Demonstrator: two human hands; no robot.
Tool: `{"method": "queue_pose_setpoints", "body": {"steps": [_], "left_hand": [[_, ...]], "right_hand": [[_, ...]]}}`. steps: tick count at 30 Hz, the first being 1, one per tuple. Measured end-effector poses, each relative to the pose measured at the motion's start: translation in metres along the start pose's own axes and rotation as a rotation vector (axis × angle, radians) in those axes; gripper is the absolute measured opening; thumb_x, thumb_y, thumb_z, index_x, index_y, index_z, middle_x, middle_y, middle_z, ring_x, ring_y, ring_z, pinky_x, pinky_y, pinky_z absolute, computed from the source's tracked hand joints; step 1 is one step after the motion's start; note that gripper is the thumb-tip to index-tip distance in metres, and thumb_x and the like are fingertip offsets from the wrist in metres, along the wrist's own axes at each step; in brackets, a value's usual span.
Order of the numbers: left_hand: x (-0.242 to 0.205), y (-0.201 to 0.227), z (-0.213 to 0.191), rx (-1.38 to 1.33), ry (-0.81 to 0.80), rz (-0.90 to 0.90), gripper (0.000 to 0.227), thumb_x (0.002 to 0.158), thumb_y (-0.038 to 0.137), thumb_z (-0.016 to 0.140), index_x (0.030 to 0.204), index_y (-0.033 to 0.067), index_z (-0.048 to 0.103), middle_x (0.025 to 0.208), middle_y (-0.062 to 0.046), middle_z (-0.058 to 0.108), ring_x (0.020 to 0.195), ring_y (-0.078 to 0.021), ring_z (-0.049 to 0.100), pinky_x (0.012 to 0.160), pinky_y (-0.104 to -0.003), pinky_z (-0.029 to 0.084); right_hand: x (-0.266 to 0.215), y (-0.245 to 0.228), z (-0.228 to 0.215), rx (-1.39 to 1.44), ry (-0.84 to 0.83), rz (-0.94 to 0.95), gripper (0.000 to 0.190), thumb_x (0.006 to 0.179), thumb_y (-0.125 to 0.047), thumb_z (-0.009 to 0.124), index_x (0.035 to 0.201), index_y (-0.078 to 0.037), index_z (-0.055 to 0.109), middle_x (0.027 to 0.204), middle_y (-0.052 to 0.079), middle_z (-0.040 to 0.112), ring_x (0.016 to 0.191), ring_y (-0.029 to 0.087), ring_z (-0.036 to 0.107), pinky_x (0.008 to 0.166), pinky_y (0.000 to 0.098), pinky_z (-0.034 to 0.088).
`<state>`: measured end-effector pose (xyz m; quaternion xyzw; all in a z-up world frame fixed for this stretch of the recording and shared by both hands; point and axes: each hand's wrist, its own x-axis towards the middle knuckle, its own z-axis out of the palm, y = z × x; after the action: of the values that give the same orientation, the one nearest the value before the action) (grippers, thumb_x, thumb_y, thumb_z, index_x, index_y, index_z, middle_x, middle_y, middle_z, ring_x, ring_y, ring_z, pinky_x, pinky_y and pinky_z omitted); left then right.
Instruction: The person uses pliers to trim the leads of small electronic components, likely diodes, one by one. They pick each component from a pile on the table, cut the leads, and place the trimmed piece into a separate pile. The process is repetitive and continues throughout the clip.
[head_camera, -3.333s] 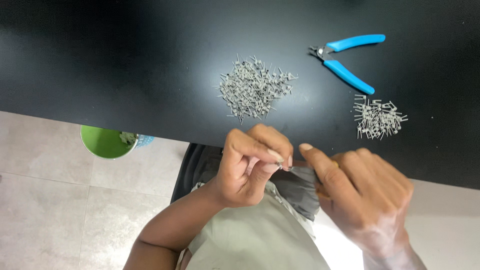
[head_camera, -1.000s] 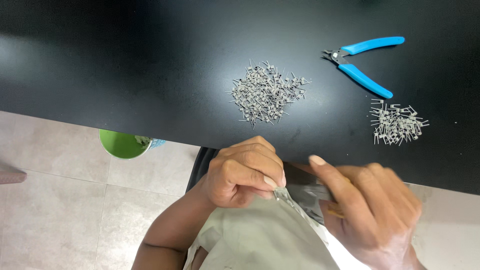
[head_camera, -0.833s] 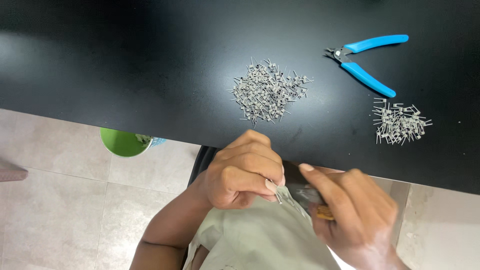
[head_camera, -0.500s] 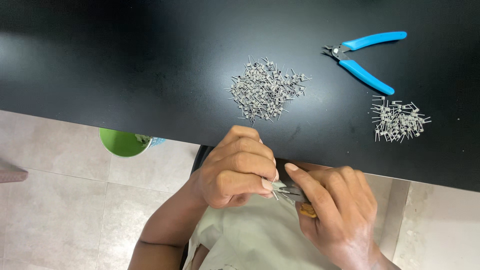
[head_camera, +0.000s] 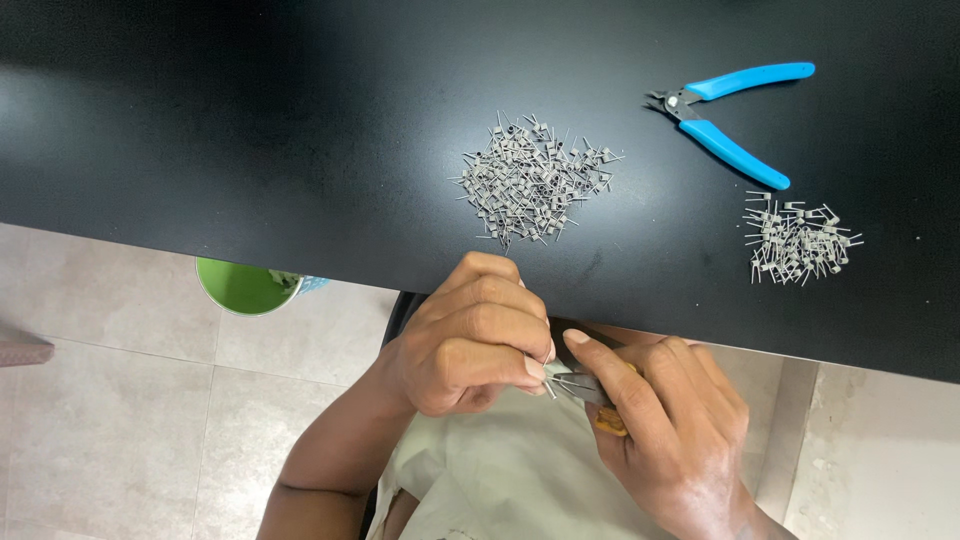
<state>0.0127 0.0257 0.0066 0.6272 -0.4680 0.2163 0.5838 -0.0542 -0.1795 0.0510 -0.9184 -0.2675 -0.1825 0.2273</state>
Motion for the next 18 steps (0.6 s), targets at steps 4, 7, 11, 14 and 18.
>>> {"method": "queue_pose_setpoints", "body": {"steps": [4,7,11,14,18], "left_hand": [[-0.007,-0.001,0.001,-0.177,-0.023,-0.144,0.004,0.106,0.01,0.057,0.105,0.0145,0.057,0.103,-0.003,0.066,0.087,-0.0251,0.069,0.089,-0.045,0.05],[0.001,0.002,-0.002,-0.326,-0.002,-0.187,0.005,0.112,0.017,0.049,0.108,0.0158,0.052,0.098,-0.004,0.066,0.084,-0.0256,0.068,0.087,-0.044,0.051],[0.006,0.006,-0.007,-0.425,-0.039,-0.23,0.005,0.111,0.014,0.048,0.107,0.0146,0.051,0.096,-0.007,0.065,0.08,-0.0252,0.067,0.086,-0.043,0.052],[0.01,0.008,-0.012,-0.473,-0.093,-0.24,0.005,0.112,0.016,0.049,0.108,0.0136,0.051,0.096,-0.007,0.066,0.08,-0.0255,0.067,0.085,-0.043,0.054],[0.01,0.01,-0.021,-0.555,-0.213,-0.284,0.005,0.113,0.017,0.049,0.111,0.0138,0.052,0.1,-0.006,0.066,0.083,-0.0251,0.066,0.088,-0.042,0.055]], "right_hand": [[0.001,-0.001,-0.002,0.002,0.012,-0.013,0.025,0.101,0.002,0.053,0.116,-0.005,0.071,0.083,0.006,0.062,0.082,0.027,0.071,0.067,0.0348,0.05],[0.002,0.002,-0.007,-0.053,-0.028,-0.044,0.03,0.102,-0.002,0.047,0.118,-0.01,0.071,0.076,0.002,0.052,0.061,0.022,0.048,0.056,0.0352,0.041],[0.01,0.008,-0.016,-0.076,-0.046,-0.164,0.03,0.102,-0.003,0.046,0.118,-0.006,0.071,0.073,0.004,0.052,0.058,0.023,0.043,0.053,0.0361,0.038],[0.019,0.014,-0.026,-0.077,-0.084,-0.241,0.029,0.104,-0.013,0.046,0.118,-0.006,0.07,0.075,0.005,0.055,0.058,0.021,0.045,0.053,0.035,0.036],[0.027,0.022,-0.033,-0.135,-0.1,-0.368,0.022,0.098,0.003,0.062,0.114,-0.009,0.072,0.068,0.002,0.045,0.052,0.018,0.034,0.046,0.0323,0.03]]}}
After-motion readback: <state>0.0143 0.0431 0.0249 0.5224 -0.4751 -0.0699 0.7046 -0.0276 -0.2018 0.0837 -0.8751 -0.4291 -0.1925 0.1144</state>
